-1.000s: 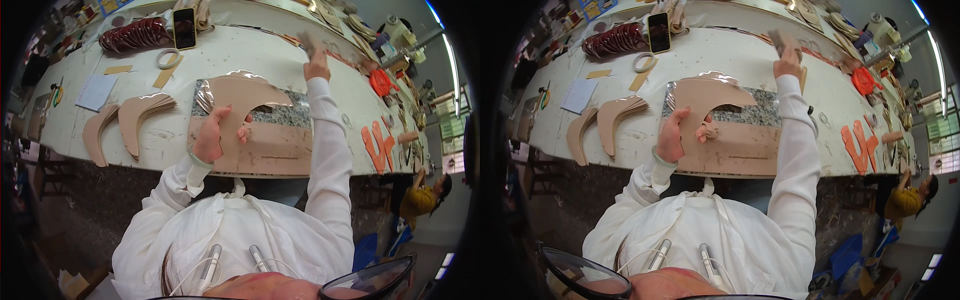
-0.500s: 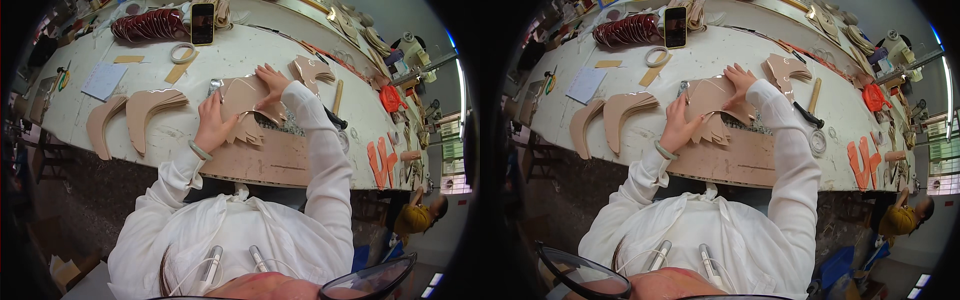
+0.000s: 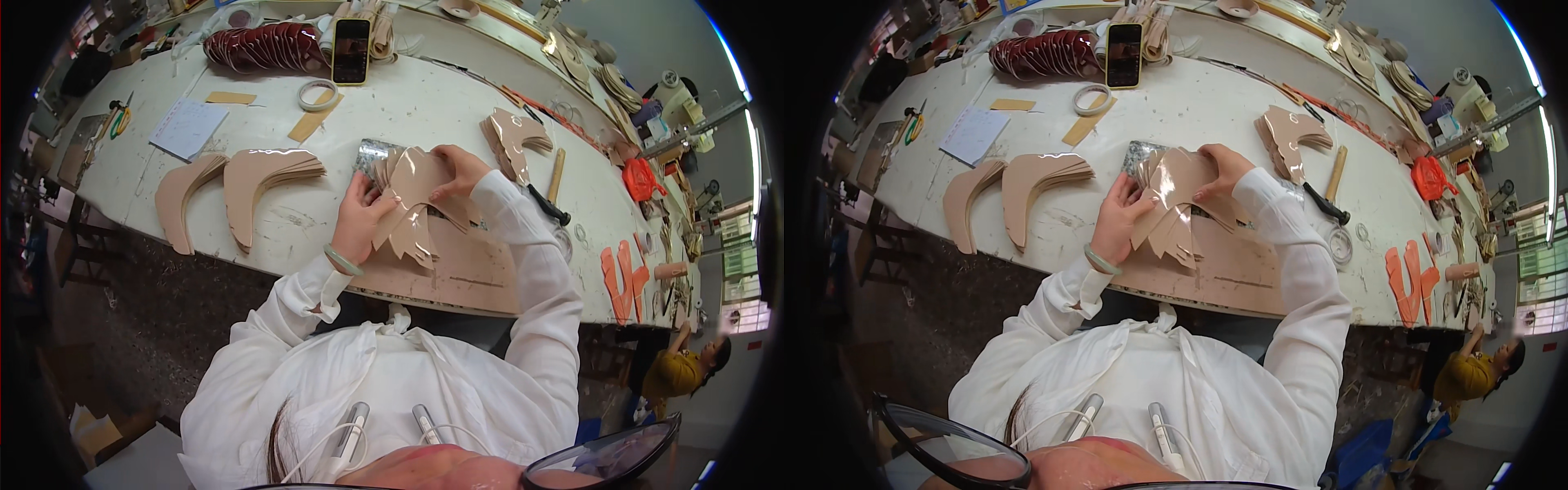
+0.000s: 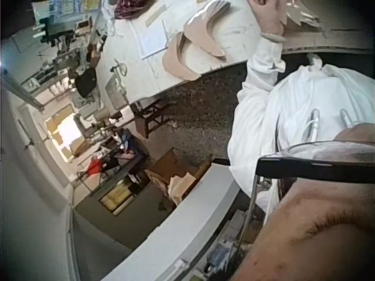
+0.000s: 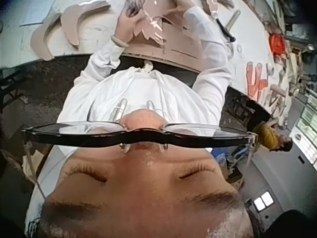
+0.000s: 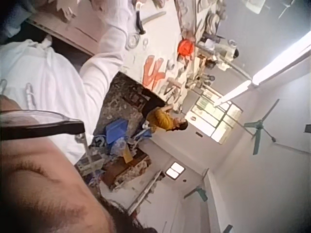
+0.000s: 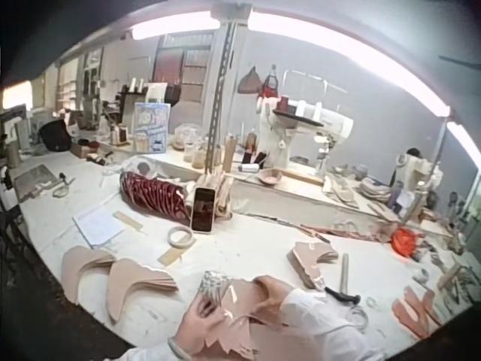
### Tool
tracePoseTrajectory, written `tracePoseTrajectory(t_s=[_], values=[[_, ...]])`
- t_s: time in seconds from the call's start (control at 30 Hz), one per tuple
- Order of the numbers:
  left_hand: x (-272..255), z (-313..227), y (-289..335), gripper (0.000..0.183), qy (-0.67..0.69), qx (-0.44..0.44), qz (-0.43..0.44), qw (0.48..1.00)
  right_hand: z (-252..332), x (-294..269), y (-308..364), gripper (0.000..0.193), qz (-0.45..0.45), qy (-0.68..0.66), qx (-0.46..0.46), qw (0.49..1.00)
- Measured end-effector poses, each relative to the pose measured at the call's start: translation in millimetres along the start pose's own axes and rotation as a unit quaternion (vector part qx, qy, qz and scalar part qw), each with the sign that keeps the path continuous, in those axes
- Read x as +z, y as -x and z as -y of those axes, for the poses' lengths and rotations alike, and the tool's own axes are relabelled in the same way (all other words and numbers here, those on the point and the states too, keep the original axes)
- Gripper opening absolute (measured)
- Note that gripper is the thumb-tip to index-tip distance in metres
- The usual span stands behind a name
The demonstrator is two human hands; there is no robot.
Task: The person flips through and sorts stacks of cut shoe upper pattern pieces by hand, organizing and arranging them into separate piles on the workbench.
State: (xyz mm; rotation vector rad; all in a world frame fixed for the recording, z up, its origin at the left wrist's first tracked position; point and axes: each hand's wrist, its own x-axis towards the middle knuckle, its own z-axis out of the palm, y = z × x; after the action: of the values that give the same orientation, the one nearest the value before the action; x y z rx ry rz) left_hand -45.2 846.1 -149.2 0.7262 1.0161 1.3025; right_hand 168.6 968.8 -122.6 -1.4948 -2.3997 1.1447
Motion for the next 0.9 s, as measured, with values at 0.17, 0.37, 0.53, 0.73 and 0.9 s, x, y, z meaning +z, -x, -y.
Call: tracePoseTrajectory(t_s=[0.17,0.37,0.53,0.73,0.9], values=[[6.4,-15.3,4.8,0.066,-0.134,-0.089,0.157,0.974,-4.0,12.3,46.0,0.086,-0.119,-0.026,-0.043,0.992],[28.5,-31.1,13.5,0.061,-0.261,0.106,0.262,0.923,16.1,-8.8,114.5,0.077,-0.161,-0.077,-0.03,0.983],[50.5,-42.5,24.8,0.054,-0.345,0.356,0.18,0.85,25.9,-0.2,147.8,0.067,-0.3,-0.331,-0.031,0.894],[88.0,-24.1,22.5,0.043,-0.229,0.298,0.259,0.89,8.7,77.3,129.0,0.054,-0.448,-0.531,-0.172,0.699],[97.5,-26.6,9.1,0.038,-0.406,0.228,0.344,0.815,-8.1,103.2,139.1,0.05,-0.396,-0.547,-0.237,0.699]])
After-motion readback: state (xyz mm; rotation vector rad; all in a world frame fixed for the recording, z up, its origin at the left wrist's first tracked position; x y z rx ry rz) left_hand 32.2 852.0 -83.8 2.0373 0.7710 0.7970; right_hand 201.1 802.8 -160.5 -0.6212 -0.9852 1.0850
